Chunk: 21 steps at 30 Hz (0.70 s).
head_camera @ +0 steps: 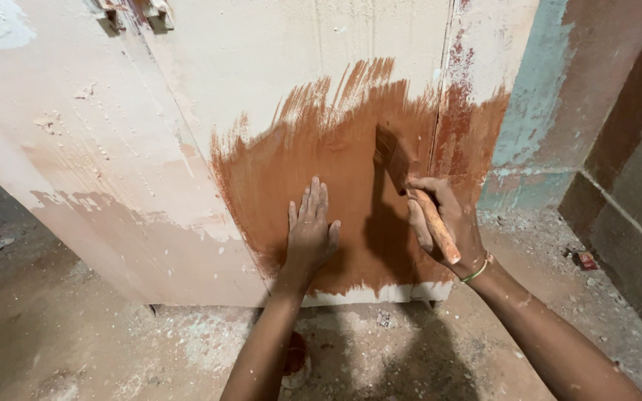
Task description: The person kneels on a concrete floor and paints the front of a white cabinet with reddish-brown paint using a wide brush, dipping the brush into a small paint can on the floor between strokes. They steady the cabinet with one hand while brushing across the panel and edges, gradually covering the bare white surface.
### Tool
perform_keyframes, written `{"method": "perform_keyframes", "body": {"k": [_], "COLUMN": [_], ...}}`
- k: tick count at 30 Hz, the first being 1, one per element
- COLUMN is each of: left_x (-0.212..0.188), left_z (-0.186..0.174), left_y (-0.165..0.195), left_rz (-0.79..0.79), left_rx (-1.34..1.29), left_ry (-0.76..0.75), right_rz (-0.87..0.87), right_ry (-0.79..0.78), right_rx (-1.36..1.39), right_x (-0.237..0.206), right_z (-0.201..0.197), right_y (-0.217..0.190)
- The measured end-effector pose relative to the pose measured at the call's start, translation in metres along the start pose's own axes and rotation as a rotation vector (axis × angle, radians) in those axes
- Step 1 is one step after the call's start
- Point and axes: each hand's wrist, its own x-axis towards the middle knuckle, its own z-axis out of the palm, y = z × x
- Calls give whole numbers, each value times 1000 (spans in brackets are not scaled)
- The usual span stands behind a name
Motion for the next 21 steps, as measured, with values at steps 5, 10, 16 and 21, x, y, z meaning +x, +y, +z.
{"method": "perform_keyframes", "body": {"k": [5, 10, 16, 21], "left_x": [-1, 0, -1, 0], "left_z": [0, -3, -6, 1], "left_y": [0, 4, 2, -1], "left_rz": [16, 13, 18, 25], "left_rx": [4, 1, -2, -20], "left_ry": [12, 13, 3, 31], "right_rz": [-75, 311, 442, -262], "right_ry": [-301, -766, -443, -3], "right_rx": [-218, -60, 175, -199], "right_x": [-11, -38, -12, 3], "right_z": [19, 44, 30, 7], "right_y": [11, 14, -7, -27]}}
